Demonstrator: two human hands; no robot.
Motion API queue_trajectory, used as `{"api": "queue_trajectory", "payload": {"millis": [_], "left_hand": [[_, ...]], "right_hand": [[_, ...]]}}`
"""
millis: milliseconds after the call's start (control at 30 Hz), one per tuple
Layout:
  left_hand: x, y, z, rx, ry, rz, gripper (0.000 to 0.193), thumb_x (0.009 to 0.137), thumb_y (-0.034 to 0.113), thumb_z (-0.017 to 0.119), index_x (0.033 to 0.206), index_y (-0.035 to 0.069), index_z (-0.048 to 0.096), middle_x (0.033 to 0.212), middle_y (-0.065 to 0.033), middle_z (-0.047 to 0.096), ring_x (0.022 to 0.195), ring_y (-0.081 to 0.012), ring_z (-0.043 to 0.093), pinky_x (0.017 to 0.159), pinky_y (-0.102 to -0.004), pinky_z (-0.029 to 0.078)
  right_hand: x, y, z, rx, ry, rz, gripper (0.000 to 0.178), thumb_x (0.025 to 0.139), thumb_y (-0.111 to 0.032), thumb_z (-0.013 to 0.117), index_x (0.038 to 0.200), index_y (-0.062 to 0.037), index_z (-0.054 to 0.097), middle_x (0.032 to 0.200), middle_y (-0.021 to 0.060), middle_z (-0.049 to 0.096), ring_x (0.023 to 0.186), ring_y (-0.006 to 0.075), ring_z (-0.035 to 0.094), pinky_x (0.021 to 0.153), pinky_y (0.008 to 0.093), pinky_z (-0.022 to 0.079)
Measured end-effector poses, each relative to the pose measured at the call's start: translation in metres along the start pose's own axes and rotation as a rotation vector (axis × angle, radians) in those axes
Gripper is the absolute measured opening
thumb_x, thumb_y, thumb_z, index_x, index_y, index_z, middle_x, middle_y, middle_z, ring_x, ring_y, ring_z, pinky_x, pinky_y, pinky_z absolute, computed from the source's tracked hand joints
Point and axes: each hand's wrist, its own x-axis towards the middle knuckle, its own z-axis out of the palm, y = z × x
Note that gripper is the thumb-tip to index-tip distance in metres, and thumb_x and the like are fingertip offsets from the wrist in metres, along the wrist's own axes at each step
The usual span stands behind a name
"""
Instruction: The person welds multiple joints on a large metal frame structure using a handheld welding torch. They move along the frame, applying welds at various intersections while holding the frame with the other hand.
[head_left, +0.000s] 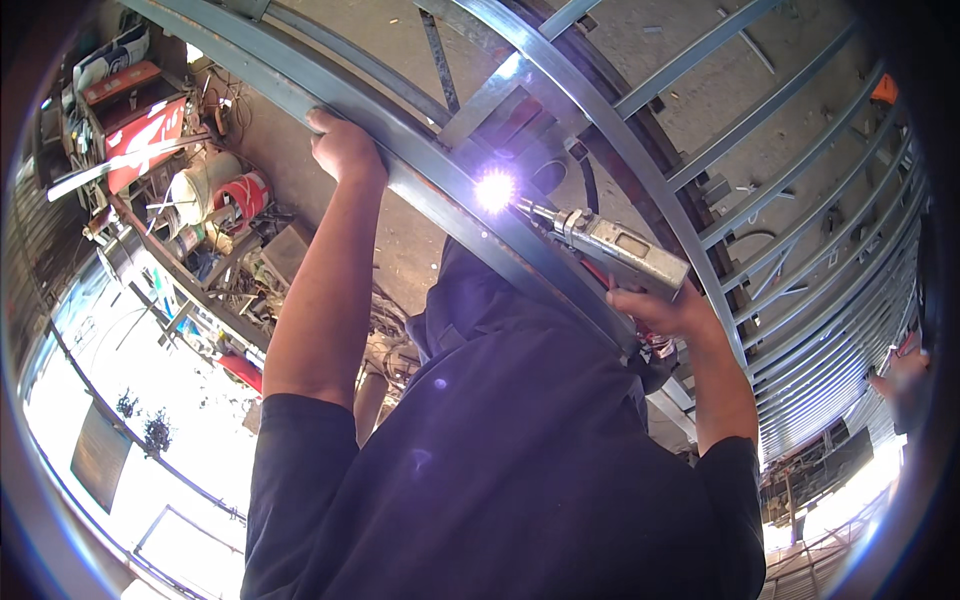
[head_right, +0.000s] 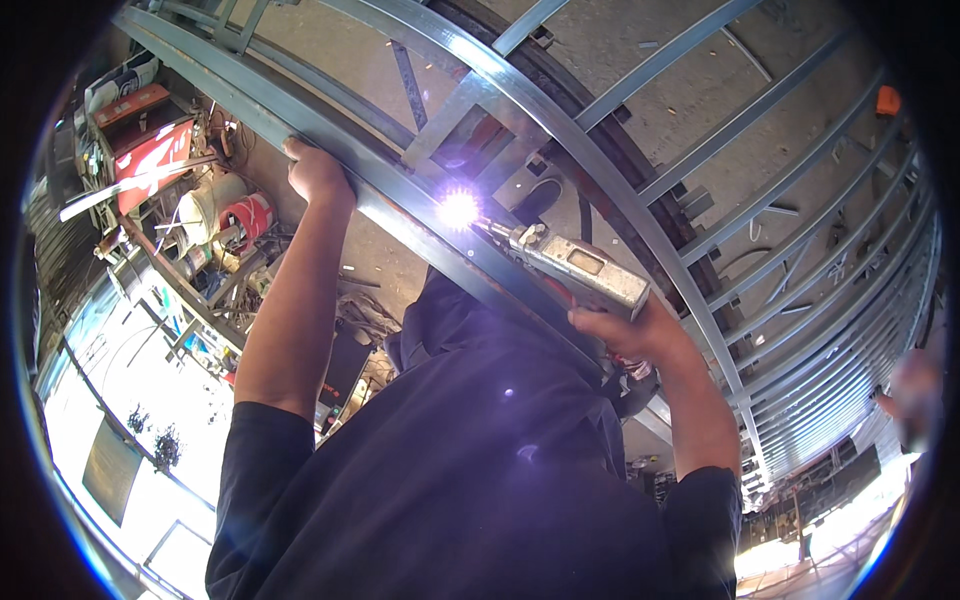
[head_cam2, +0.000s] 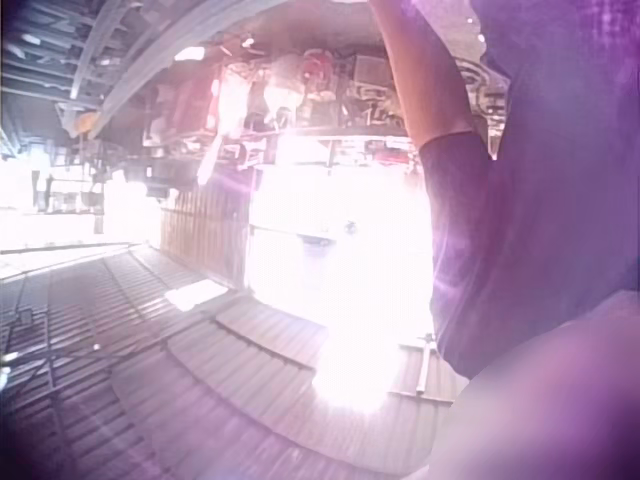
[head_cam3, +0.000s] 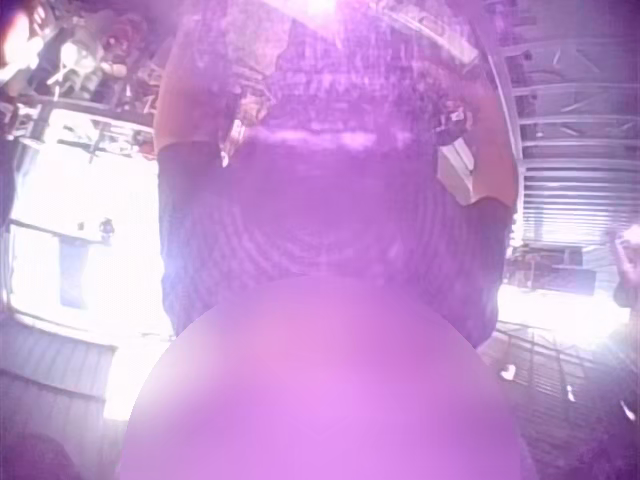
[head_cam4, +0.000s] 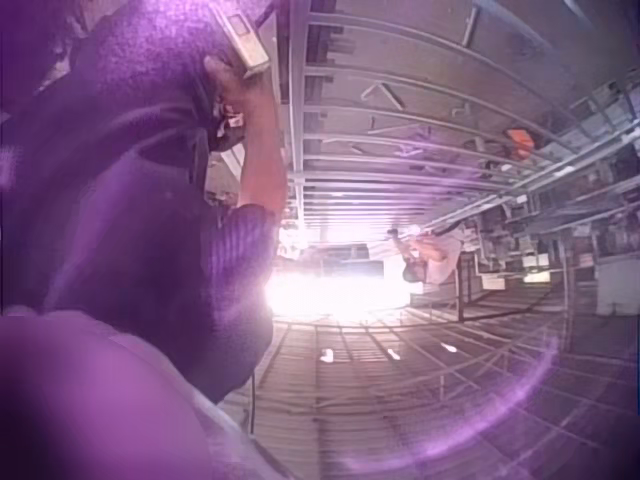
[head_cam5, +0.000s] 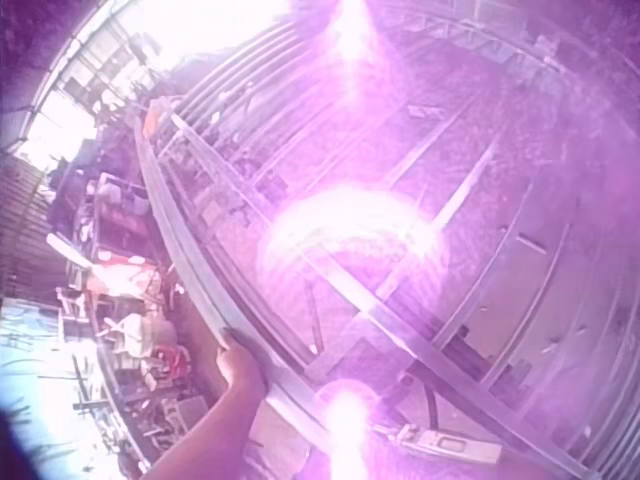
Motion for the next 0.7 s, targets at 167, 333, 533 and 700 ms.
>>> {"api": "queue_trajectory", "payload": {"millis": [167,333,533,700], "left_hand": [[0.006,-0.005,0.001,-0.021,-0.015,-0.009,0.077,0.109,0.057,0.035,0.134,-0.011,0.063,0.126,-0.0299,0.07,0.113,-0.0433,0.07,0.1,-0.0486,0.056],[-0.001,0.001,0.0,-0.022,-0.017,-0.002,0.078,0.109,0.057,0.035,0.134,-0.012,0.062,0.126,-0.0306,0.07,0.114,-0.0433,0.07,0.099,-0.0485,0.056],[0.002,-0.001,0.0,-0.056,-0.025,-0.003,0.078,0.108,0.057,0.036,0.134,-0.012,0.062,0.128,-0.0294,0.07,0.113,-0.0423,0.07,0.098,-0.0475,0.057],[-0.001,0.001,0.0,-0.079,-0.036,-0.003,0.078,0.109,0.057,0.035,0.134,-0.012,0.062,0.127,-0.0288,0.07,0.112,-0.0415,0.071,0.098,-0.0471,0.057]], "right_hand": [[0.0,-0.001,0.002,-0.016,-0.006,-0.015,0.051,0.086,-0.023,0.085,0.128,-0.0039,0.066,0.105,0.0032,0.07,0.097,0.0151,0.064,0.089,0.0336,0.055],[-0.001,-0.002,0.0,-0.058,-0.004,-0.017,0.05,0.086,-0.023,0.085,0.128,-0.0047,0.066,0.104,0.0032,0.07,0.096,0.0151,0.064,0.088,0.0337,0.055],[-0.003,0.002,-0.002,-0.093,0.01,-0.053,0.048,0.085,-0.024,0.086,0.125,-0.0051,0.066,0.102,0.0019,0.07,0.093,0.0145,0.064,0.084,0.0328,0.055],[-0.005,0.002,-0.005,-0.087,-0.023,0.006,0.047,0.086,-0.025,0.086,0.124,-0.0057,0.066,0.102,0.0005,0.07,0.092,0.0135,0.064,0.083,0.0324,0.055]]}}
